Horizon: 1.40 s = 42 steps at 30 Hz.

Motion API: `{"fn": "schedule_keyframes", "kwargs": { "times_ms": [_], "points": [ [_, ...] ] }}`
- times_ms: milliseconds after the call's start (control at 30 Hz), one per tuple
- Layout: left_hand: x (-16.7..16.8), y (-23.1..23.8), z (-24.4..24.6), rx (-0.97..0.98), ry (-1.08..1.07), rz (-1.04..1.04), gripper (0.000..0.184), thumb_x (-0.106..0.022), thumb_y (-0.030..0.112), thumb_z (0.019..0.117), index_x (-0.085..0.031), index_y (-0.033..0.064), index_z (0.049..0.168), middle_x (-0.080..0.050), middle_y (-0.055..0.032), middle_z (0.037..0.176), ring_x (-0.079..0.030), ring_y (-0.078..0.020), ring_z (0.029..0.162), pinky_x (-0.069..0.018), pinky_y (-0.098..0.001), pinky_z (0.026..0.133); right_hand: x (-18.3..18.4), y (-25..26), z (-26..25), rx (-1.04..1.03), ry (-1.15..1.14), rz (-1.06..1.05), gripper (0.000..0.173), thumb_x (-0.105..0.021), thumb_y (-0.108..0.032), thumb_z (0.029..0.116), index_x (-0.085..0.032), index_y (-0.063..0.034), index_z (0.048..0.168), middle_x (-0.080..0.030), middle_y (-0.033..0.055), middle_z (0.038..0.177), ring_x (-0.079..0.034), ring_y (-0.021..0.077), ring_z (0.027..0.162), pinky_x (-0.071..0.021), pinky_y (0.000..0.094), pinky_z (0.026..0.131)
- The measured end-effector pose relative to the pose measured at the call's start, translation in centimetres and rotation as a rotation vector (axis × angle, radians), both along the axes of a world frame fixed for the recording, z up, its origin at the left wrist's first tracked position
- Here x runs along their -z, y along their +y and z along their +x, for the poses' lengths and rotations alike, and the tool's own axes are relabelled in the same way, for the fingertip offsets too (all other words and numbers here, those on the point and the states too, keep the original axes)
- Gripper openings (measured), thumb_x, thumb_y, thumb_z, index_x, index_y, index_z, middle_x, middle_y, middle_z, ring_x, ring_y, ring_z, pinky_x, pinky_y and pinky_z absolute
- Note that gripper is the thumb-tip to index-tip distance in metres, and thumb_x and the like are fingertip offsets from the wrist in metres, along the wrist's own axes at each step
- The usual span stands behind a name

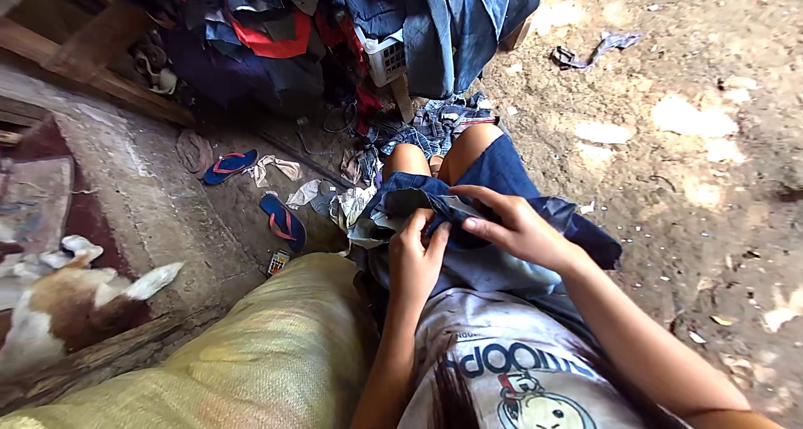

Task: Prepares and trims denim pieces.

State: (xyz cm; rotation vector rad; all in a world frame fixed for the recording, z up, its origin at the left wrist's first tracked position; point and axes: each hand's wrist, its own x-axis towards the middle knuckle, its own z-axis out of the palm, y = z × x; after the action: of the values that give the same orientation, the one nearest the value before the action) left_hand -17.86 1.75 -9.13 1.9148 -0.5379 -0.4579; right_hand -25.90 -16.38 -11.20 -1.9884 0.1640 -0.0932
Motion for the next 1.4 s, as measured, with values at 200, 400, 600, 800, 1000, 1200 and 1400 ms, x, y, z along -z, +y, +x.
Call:
{"fn": "schedule_keyframes", "kwargs": {
  "times_ms": [200,400,600,800,1000,1200,1400],
  "points": [
    [-0.1,0.8,0.3,-0.084,-0.038,-0.030,0.016,-0.067,0.005,0.0919,-0.074,-0.0075,0.099,-0.073,-0.0123,0.090,-0.069,-0.0037,0.080,-0.0571,-0.0187,0.078,0.6,2.0,-0.9,-0.088,-0.068,-0.071,0.067,-0.041,-0.055,0.1050,-0.050,-0.0042,0.148,-0.069,0.0137,0.097,-0.065,0.0213,0.081,-0.0544,0.0427,0.073],
    [-1.1,0.4,-0.1,-0.111,0.237,-0.230,0.013,-0.064,-0.006,0.0879,-0.070,-0.0096,0.099,-0.073,-0.0060,0.091,-0.069,0.0008,0.082,-0.0578,-0.0178,0.081,1.1,3.0,-1.1,0.010,-0.184,-0.173,0.057,-0.044,-0.047,0.1070,-0.055,-0.0052,0.144,-0.071,0.0164,0.107,-0.069,0.0242,0.087,-0.0566,0.0408,0.074],
    [-1.2,0.6,-0.5,-0.115,0.319,-0.301,0.013,-0.064,-0.008,0.0867,-0.072,-0.0071,0.097,-0.074,-0.0021,0.089,-0.069,0.0003,0.082,-0.0587,-0.0193,0.080,1.3,3.1,-1.7,0.037,-0.225,-0.187,0.052,-0.044,-0.047,0.1072,-0.059,-0.0127,0.143,-0.068,0.0156,0.094,-0.066,0.0239,0.078,-0.0543,0.0382,0.068],
    [0.1,0.3,-0.1,-0.098,0.257,-0.293,0.011,-0.065,-0.004,0.0872,-0.072,-0.0065,0.094,-0.072,-0.0027,0.088,-0.067,0.0006,0.082,-0.0574,-0.0181,0.078,1.6,3.2,-1.0,0.052,-0.181,-0.127,0.055,-0.038,-0.047,0.1086,-0.061,-0.0099,0.142,-0.072,0.0147,0.107,-0.070,0.0217,0.087,-0.0570,0.0387,0.075],
    [8.5,-1.7,0.7,-0.134,0.319,-0.113,0.018,-0.062,0.000,0.0943,-0.068,-0.0124,0.106,-0.072,-0.0163,0.095,-0.069,-0.0121,0.086,-0.0576,-0.0312,0.084,5.3,1.5,0.9,-0.020,0.270,-0.003,0.051,-0.040,-0.039,0.1088,-0.051,-0.0132,0.151,-0.066,0.0156,0.134,-0.068,0.0374,0.110,-0.0499,0.0627,0.094],
    [8.6,-2.9,2.4,-0.114,0.311,-0.016,0.017,-0.061,0.002,0.0967,-0.068,-0.0112,0.105,-0.069,-0.0135,0.083,-0.066,-0.0122,0.069,-0.0580,-0.0307,0.071,5.5,0.9,2.7,0.022,0.335,0.040,0.048,-0.041,-0.036,0.1089,-0.051,-0.0140,0.150,-0.066,0.0147,0.134,-0.069,0.0366,0.110,-0.0499,0.0615,0.095],
    [8.3,-3.6,3.9,-0.068,0.355,0.084,0.021,-0.061,0.005,0.0986,-0.067,-0.0113,0.110,-0.070,-0.0163,0.085,-0.068,-0.0167,0.070,-0.0592,-0.0347,0.072,6.7,0.3,3.8,0.057,0.327,0.104,0.047,-0.044,-0.033,0.1073,-0.053,-0.0121,0.149,-0.068,0.0182,0.128,-0.068,0.0377,0.110,-0.0490,0.0623,0.096]
  ]
}}
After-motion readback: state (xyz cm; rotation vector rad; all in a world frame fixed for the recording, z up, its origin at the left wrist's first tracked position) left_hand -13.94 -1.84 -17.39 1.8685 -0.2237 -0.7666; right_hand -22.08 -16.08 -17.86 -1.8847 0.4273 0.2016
